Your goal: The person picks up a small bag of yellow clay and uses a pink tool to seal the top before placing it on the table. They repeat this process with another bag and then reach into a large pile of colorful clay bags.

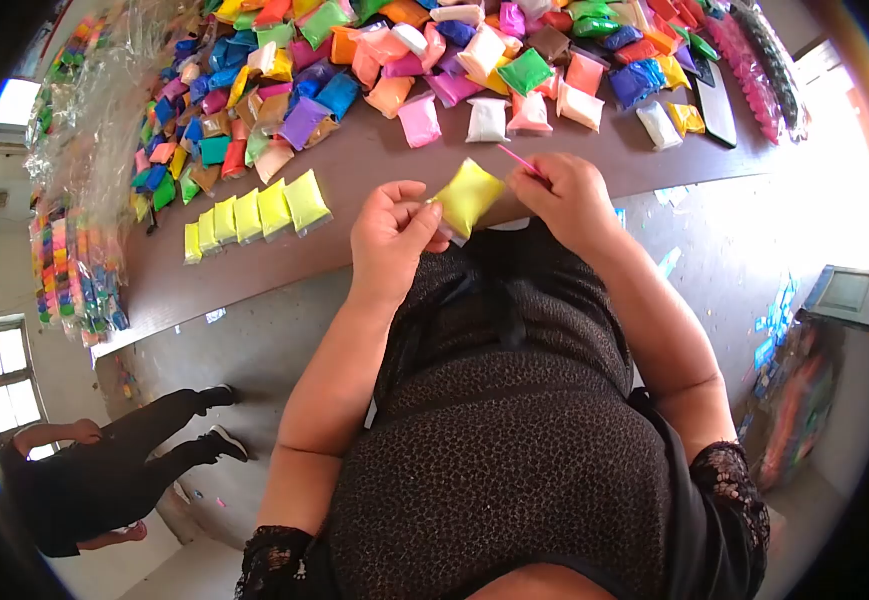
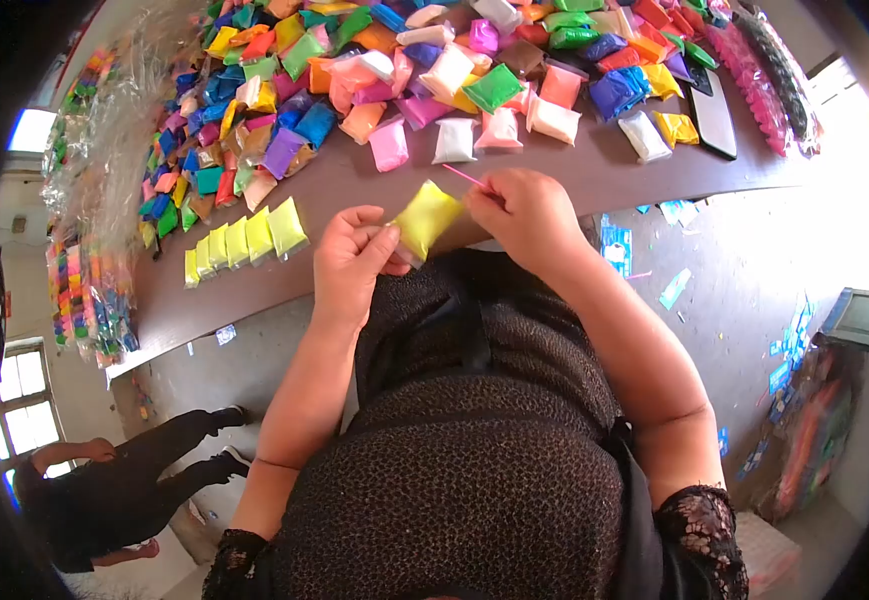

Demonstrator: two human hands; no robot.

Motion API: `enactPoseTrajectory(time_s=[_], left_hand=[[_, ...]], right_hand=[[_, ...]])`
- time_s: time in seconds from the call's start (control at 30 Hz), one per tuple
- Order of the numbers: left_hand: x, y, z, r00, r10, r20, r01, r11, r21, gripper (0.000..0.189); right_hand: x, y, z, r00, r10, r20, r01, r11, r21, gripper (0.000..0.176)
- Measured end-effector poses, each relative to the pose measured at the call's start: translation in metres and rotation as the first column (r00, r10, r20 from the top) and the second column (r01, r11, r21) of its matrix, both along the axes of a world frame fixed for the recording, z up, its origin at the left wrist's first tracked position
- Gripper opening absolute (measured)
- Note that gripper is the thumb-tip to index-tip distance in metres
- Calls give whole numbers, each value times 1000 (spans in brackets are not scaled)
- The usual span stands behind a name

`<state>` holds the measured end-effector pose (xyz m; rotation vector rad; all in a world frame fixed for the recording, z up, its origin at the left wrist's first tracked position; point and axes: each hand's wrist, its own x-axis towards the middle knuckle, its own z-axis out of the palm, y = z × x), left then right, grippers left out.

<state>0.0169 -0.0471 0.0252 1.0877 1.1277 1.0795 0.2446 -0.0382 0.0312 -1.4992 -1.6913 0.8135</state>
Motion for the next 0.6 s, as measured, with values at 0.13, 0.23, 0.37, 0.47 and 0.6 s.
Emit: enactPoseTrajectory(time_s=[0.13, 0.23, 0.37, 0.47, 0.6], left_hand=[[-3, 10, -12, 889, -75, -453, 114, 992, 61, 29], [-4, 8, -7, 693, 62, -718, 244, 917, 315, 21], [-17, 9, -9, 718, 86, -691, 209, 920, 332, 21], [-22, 14, 7, 721, -54, -691, 216, 965, 150, 39], [-48, 21, 77, 758, 244, -604, 329, 657, 678, 86]], right_hand=[[0, 33, -23, 987, -7, 158, -15, 990, 138, 26], [1, 33, -31, 989, -43, 139, 10, 974, 226, 27], [3, 26, -28, 999, -20, 43, 8, 965, 261, 20], [0, 32, -30, 1000, -7, 17, 3, 969, 246, 18], [7, 25, -23, 997, 4, -72, 8, 988, 155, 19]])
